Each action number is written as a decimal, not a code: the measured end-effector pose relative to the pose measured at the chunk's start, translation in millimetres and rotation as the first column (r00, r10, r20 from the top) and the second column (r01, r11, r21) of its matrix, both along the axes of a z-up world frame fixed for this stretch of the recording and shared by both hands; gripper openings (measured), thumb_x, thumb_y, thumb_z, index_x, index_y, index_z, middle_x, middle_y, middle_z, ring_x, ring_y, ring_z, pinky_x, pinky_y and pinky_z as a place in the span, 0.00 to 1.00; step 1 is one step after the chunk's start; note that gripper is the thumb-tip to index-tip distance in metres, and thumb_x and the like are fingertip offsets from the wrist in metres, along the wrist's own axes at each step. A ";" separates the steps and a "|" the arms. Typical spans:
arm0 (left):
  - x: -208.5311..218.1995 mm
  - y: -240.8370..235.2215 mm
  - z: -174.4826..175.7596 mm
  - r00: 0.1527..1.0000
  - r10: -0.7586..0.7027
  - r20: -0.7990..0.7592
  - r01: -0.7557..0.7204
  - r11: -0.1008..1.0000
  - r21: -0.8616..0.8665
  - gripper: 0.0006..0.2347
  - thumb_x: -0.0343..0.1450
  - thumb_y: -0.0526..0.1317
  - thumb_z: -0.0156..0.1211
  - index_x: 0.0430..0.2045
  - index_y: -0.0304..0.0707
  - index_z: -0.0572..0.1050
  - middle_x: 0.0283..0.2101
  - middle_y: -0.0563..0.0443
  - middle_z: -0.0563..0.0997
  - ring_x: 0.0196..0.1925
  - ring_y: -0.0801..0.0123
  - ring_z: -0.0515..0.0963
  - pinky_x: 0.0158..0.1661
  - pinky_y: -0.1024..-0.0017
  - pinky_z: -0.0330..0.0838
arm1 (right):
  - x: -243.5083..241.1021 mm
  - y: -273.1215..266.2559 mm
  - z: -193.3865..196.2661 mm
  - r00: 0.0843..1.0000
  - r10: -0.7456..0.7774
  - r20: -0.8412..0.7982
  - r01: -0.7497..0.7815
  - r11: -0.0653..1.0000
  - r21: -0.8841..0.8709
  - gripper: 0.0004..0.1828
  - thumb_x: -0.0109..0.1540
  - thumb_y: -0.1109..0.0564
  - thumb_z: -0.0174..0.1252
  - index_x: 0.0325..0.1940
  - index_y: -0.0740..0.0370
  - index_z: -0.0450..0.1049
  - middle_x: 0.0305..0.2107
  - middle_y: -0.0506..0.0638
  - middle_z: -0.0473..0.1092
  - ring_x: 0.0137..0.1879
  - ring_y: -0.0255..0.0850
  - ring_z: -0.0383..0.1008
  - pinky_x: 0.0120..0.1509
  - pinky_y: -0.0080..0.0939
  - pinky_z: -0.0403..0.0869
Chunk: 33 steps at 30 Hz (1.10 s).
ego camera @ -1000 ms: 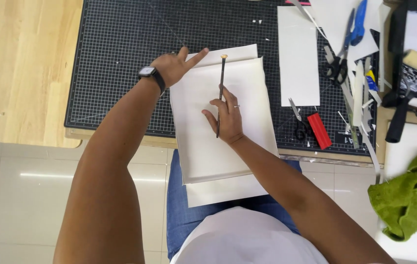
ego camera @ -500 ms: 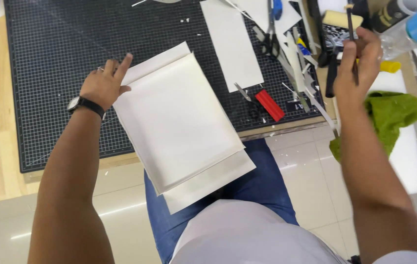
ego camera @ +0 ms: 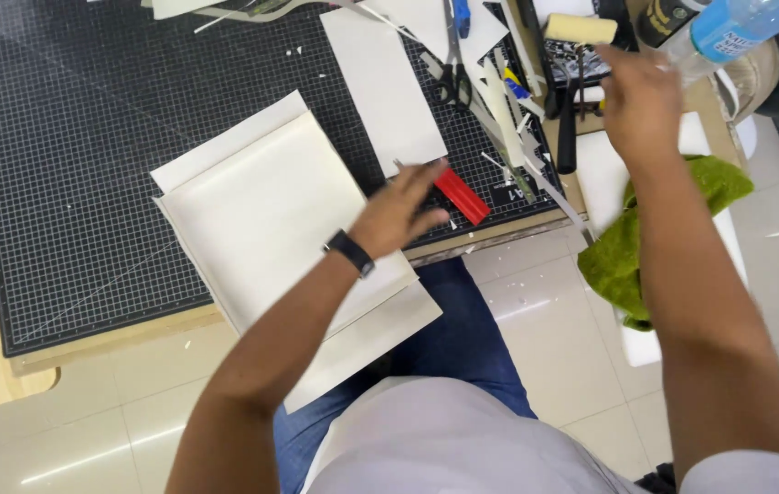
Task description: Applying adhesive to the edges of a cardboard box using a brush and trimming material with scissors.
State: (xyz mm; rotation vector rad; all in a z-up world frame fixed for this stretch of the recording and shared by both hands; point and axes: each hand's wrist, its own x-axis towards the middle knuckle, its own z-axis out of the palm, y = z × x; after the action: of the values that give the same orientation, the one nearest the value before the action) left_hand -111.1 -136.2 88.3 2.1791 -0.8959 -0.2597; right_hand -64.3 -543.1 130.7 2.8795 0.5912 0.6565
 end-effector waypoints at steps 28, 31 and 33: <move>-160.7 -237.8 -29.5 0.797 -0.307 -0.520 0.024 0.876 -0.482 0.21 0.76 0.51 0.43 0.62 0.45 0.66 0.64 0.36 0.76 0.62 0.46 0.78 0.58 0.56 0.72 | -269.3 160.8 24.6 0.845 -0.467 -0.262 -0.001 -0.491 0.871 0.46 0.63 0.45 0.66 0.72 0.54 0.42 0.67 0.53 0.60 0.69 0.44 0.69 0.71 0.45 0.75; -167.2 -225.6 -18.0 0.828 -0.325 -0.457 0.074 0.871 -0.485 0.20 0.76 0.50 0.43 0.61 0.44 0.67 0.65 0.38 0.75 0.63 0.48 0.78 0.61 0.57 0.70 | -259.9 161.7 41.1 0.852 -0.430 -0.298 0.092 -0.438 0.894 0.24 0.65 0.50 0.60 0.63 0.52 0.63 0.55 0.49 0.71 0.59 0.42 0.75 0.63 0.43 0.78; -171.8 -211.8 2.0 0.845 -0.326 -0.425 0.091 0.869 -0.486 0.20 0.77 0.50 0.42 0.61 0.43 0.67 0.66 0.38 0.75 0.64 0.50 0.77 0.63 0.57 0.69 | -259.1 159.0 49.3 0.820 -0.419 -0.389 0.175 -0.463 0.869 0.22 0.64 0.50 0.60 0.62 0.51 0.65 0.53 0.47 0.72 0.57 0.40 0.76 0.60 0.40 0.78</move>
State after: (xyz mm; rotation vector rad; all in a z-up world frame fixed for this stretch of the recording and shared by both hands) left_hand -282.9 -347.9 90.3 1.4745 -0.8016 -0.6281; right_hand -323.4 -384.1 179.9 3.5260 -2.1599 1.9561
